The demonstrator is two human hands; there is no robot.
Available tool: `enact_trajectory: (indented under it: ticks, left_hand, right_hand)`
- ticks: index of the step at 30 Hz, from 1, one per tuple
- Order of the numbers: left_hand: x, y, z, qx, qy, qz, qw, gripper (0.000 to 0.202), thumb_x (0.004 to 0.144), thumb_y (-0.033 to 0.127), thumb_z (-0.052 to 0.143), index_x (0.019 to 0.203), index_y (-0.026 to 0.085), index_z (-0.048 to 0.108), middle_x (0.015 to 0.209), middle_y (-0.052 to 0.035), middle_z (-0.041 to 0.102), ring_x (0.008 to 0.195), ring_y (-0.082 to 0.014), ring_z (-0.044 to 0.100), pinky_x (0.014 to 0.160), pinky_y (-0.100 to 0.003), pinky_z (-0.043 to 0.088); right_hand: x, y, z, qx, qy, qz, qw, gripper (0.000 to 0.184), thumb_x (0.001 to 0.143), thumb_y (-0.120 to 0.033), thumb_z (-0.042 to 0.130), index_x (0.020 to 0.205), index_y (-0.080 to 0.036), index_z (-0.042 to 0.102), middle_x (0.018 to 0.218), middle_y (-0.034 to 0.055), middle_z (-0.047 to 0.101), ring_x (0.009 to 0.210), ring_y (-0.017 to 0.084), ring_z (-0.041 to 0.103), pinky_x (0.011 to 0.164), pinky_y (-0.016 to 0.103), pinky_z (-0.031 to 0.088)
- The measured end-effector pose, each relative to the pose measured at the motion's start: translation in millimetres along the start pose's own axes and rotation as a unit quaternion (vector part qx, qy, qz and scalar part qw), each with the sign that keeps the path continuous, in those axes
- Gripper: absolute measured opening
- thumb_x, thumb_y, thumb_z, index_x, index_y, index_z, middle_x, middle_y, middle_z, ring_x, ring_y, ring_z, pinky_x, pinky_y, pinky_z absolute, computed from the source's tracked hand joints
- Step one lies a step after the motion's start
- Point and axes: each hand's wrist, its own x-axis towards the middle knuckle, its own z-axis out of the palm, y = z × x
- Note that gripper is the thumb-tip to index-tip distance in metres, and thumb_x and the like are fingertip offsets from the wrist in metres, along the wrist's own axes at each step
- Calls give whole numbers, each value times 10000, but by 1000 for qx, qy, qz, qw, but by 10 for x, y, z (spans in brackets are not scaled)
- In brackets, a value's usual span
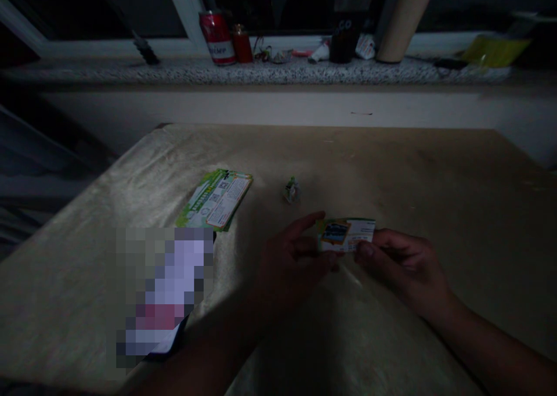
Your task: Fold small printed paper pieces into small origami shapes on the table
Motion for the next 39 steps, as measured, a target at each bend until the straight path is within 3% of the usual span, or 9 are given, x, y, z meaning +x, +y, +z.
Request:
enact_trajectory:
  ticks: [4, 8, 12, 15, 18, 22, 28, 34, 39]
  left_hand:
    - [6, -6, 15, -21, 18, 11, 1000, 707, 693, 240, 905, 1342, 181, 632, 1007, -79, 827, 879, -206, 781, 752, -276, 629]
    - [10, 28, 12, -45, 22, -6, 999, 671, 719, 240, 900, 1324, 196, 612, 839, -27, 819, 594, -123, 706, 527, -190, 539]
    - [19, 61, -8, -67, 10, -25, 997, 653, 682, 233, 923, 1254, 187, 613, 812, -21, 815, 515, -95, 648, 452, -158, 469]
    - [28, 63, -26, -68, -8, -29, 997, 642, 686, 213, 911, 1254, 193, 611, 821, -17, 813, 533, -105, 664, 481, -179, 513]
    - [25, 55, -42, -41, -8, 3, 999, 663, 698, 196, 899, 1292, 208, 606, 871, -25, 816, 709, -162, 753, 605, -223, 587]
    - [1, 45, -44, -26, 18, 34, 999, 681, 708, 238, 908, 1318, 208, 607, 918, -45, 819, 848, -210, 783, 706, -261, 618]
    - [-66, 41, 9, 58, 113, 94, 987, 555, 744, 292, 891, 1250, 232, 669, 808, 0, 804, 808, -203, 776, 737, -275, 620]
    - [-96, -14, 18, 64, 126, 121, 983, 435, 738, 311, 892, 1134, 230, 728, 812, -20, 799, 804, -228, 774, 757, -331, 637]
    - [-78, 40, 25, 46, 121, 90, 987, 492, 723, 303, 901, 1166, 216, 705, 713, 17, 773, 664, -182, 742, 641, -266, 599]
  right_hand:
    - [-12, -25, 10, -29, -6, -14, 999, 255, 841, -434, 815, 733, -205, 783, 671, 51, 786, 585, 168, 732, 533, 215, 591]
    - [-28, -47, 19, -44, -24, -18, 999, 276, 841, -462, 809, 734, -209, 787, 682, 55, 796, 575, 182, 737, 517, 239, 595]
    - [-25, -70, 19, -35, -48, -42, 997, 278, 848, -475, 803, 740, -219, 799, 715, 57, 815, 627, 199, 769, 569, 265, 625]
    - [-14, -78, 10, -58, -43, -74, 995, 238, 855, -435, 804, 744, -224, 798, 707, 49, 812, 596, 186, 756, 550, 254, 612]
    - [-10, -77, 0, -96, -22, -98, 990, 222, 863, -400, 799, 722, -230, 784, 634, 24, 771, 521, 161, 702, 482, 234, 567]
    - [-9, -54, -7, -83, -2, -78, 994, 203, 854, -430, 807, 764, -249, 805, 695, 27, 797, 575, 175, 734, 521, 243, 601]
    - [25, 8, 7, -8, -28, -12, 1000, 214, 846, -447, 810, 796, -240, 816, 807, 55, 835, 717, 202, 791, 649, 265, 651]
    - [42, 25, 2, 13, -59, 6, 998, 214, 834, -453, 820, 820, -240, 828, 864, 68, 843, 813, 236, 810, 713, 309, 669]
    - [27, 24, 0, 21, -42, 19, 999, 216, 797, -450, 853, 832, -238, 829, 867, 68, 845, 802, 235, 812, 724, 313, 671]
